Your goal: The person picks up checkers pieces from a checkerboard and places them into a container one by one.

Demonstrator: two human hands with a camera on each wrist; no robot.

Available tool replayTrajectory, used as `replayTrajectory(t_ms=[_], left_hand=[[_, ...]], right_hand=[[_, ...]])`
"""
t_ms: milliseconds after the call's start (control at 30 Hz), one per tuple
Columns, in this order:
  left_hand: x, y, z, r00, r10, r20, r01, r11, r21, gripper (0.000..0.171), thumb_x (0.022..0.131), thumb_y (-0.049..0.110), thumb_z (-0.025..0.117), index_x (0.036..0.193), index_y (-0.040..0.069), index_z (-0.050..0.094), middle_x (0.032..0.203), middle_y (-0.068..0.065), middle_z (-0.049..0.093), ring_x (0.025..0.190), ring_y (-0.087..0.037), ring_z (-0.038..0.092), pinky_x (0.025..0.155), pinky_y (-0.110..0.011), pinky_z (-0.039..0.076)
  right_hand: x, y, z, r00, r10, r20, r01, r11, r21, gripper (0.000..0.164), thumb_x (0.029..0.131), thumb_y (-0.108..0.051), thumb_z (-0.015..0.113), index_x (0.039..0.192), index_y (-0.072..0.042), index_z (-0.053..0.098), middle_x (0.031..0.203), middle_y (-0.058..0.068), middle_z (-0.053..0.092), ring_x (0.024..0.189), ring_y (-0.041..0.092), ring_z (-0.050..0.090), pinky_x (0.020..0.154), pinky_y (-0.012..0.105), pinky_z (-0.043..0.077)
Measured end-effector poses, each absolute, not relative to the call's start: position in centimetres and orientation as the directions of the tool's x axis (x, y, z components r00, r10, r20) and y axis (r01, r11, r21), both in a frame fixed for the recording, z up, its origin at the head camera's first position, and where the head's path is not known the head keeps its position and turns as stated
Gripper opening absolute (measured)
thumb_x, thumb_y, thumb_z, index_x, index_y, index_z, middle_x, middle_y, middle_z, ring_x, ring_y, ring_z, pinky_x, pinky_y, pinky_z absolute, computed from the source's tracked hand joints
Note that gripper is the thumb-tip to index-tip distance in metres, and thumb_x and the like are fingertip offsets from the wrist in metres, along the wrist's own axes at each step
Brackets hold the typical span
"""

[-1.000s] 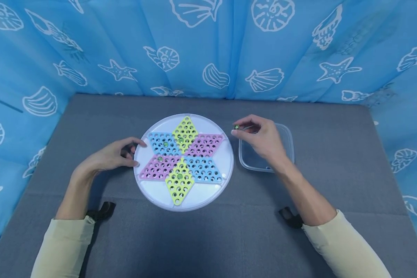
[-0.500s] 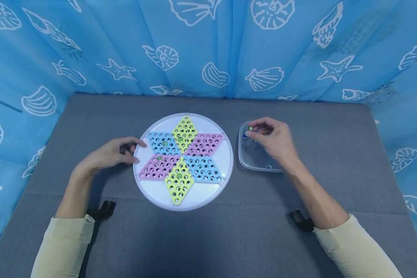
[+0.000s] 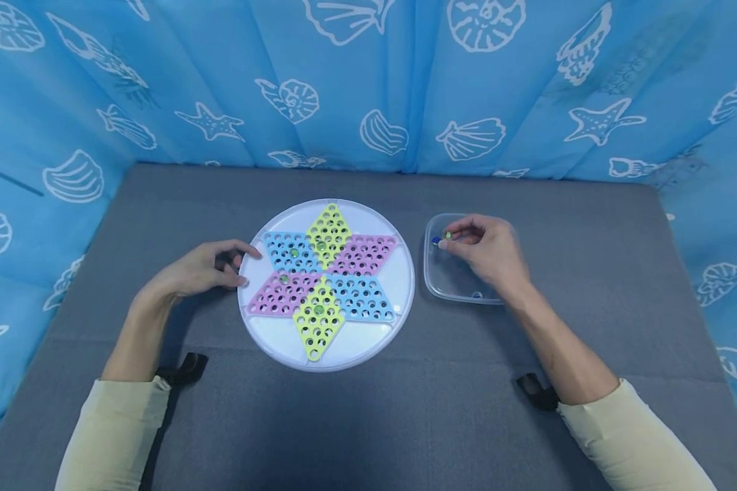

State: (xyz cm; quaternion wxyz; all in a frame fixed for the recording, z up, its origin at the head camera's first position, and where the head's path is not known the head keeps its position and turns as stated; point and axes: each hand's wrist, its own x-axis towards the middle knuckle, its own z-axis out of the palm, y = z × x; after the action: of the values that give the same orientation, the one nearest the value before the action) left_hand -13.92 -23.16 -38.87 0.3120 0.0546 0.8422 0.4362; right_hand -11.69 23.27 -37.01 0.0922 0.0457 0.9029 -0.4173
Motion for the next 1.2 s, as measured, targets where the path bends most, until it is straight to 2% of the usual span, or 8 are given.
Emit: replayTrajectory(t_ms=[167,533,733,1200], left_hand=[[-13.8,-23.1,-38.9,-0.806,0.365,-0.466,-0.176,0.604,0.777,0.046,0.087,0.003,0.072,0.13,0.005,0.058,0.104,-0.014,0.044,0.078,-0.023,0.045,0.066,-0.029,0.039],[-13.9,-23.4,-39.4,-0.8,0.368,-0.473,-0.191,0.591,0.784,0.047,0.087,0.003,0.072,0.131,0.007,0.057,0.104,-0.012,0.043,0.078,-0.022,0.045,0.067,-0.029,0.04],[-14.0,-23.4,-39.4,-0.799,0.384,-0.462,-0.179,0.582,0.793,0.048,0.086,0.002,0.072,0.131,0.005,0.057,0.103,-0.012,0.043,0.076,-0.02,0.045,0.066,-0.028,0.04],[-13.9,-23.4,-39.1,-0.795,0.382,-0.471,-0.195,0.574,0.796,0.049,0.086,0.002,0.072,0.132,0.004,0.057,0.105,-0.013,0.044,0.073,-0.017,0.047,0.065,-0.027,0.041]], right_hand=[[-11.8,23.3,-37.4,-0.975,-0.014,-0.222,0.157,0.664,-0.731,0.038,0.089,-0.029,0.075,0.118,-0.006,0.065,0.11,0.014,0.066,0.093,0.022,0.063,0.07,0.027,0.05],[-12.3,23.2,-37.7,-0.959,-0.058,-0.278,0.158,0.705,-0.692,0.036,0.09,-0.028,0.073,0.117,-0.006,0.066,0.107,0.014,0.066,0.091,0.027,0.061,0.072,0.035,0.048],[-12.4,22.9,-37.9,-0.953,-0.092,-0.29,0.133,0.731,-0.67,0.031,0.09,-0.022,0.073,0.115,-0.005,0.066,0.105,0.014,0.066,0.09,0.026,0.062,0.075,0.036,0.048],[-12.2,22.5,-38.3,-0.955,-0.074,-0.288,0.117,0.797,-0.593,0.028,0.089,-0.025,0.074,0.112,-0.01,0.071,0.091,0.008,0.07,0.075,0.021,0.062,0.065,0.035,0.046]])
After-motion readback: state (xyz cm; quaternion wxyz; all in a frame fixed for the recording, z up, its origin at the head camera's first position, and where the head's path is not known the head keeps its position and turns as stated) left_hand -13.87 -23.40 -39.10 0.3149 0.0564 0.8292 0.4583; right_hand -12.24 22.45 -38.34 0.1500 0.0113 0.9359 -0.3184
